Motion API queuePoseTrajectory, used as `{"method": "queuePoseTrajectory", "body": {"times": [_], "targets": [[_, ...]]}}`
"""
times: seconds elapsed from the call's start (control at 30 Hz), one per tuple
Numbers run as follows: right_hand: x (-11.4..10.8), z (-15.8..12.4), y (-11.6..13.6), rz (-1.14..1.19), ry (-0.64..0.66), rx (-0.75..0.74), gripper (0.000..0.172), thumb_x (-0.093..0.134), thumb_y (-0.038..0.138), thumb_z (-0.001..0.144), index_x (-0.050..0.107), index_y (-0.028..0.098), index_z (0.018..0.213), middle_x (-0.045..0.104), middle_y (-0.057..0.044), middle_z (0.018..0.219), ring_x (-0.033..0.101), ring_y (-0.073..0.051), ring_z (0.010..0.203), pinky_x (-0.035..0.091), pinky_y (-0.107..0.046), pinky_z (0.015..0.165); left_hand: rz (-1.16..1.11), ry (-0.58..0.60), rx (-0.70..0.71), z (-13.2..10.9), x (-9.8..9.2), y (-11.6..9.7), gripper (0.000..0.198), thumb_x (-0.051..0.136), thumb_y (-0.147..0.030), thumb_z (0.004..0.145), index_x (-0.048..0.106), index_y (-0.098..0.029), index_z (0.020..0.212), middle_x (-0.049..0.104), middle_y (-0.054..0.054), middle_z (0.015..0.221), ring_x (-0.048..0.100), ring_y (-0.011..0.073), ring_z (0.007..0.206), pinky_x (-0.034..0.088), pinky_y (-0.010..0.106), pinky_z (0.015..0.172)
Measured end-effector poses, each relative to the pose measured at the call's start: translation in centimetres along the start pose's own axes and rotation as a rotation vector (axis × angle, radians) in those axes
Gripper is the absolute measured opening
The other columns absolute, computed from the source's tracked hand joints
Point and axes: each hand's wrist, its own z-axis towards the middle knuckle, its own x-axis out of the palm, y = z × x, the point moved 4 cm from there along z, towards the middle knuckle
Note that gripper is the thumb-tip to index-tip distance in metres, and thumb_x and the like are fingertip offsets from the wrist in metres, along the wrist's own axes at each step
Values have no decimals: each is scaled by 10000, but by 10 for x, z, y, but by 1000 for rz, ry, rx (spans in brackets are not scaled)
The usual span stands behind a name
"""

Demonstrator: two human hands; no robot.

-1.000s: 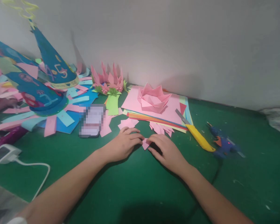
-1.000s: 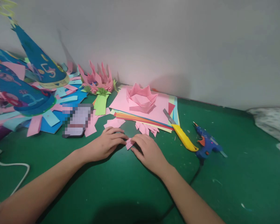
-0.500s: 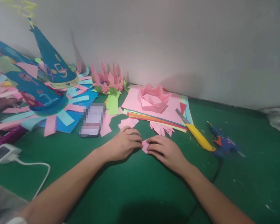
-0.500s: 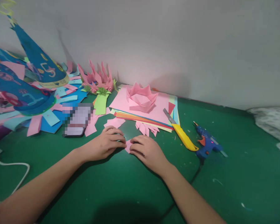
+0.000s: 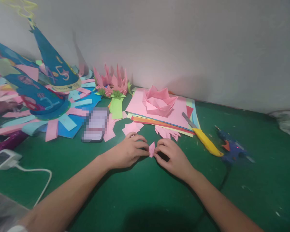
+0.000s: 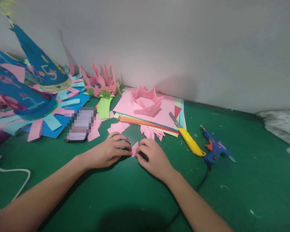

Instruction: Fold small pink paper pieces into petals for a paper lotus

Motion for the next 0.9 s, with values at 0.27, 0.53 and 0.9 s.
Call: {"method": "queuePoseTrajectory", "body": {"times": [0.27, 0.53, 0.9], "targets": [[3, 0, -8, 6, -17, 85, 98, 504, 118, 823, 524, 202, 778, 526, -34, 777, 495, -183, 772, 410, -329, 696, -1, -8, 46, 0, 4, -2, 302, 380, -131, 924, 609, -221, 1099, 642, 47, 1089, 458, 204, 1094, 246, 405, 980], [2, 3, -6, -4, -6, 99, 115, 508, 118, 814, 498, 198, 732, 494, -13, 705, 463, -167, 706, 377, -305, 651, -6, 16, 35, 1, 0, -5, 318, 389, -104, 911, 599, -223, 1117, 643, 40, 1093, 474, 195, 1095, 248, 392, 976], [5, 4, -7, -53, -1, 89, 125, 492, 130, 822, 484, 199, 718, 518, -27, 716, 482, -180, 724, 389, -316, 668, -9, 25, 43, 1, 1, -4, 352, 383, -93, 901, 574, -228, 1164, 633, 46, 1131, 470, 195, 1115, 248, 390, 994]]}}
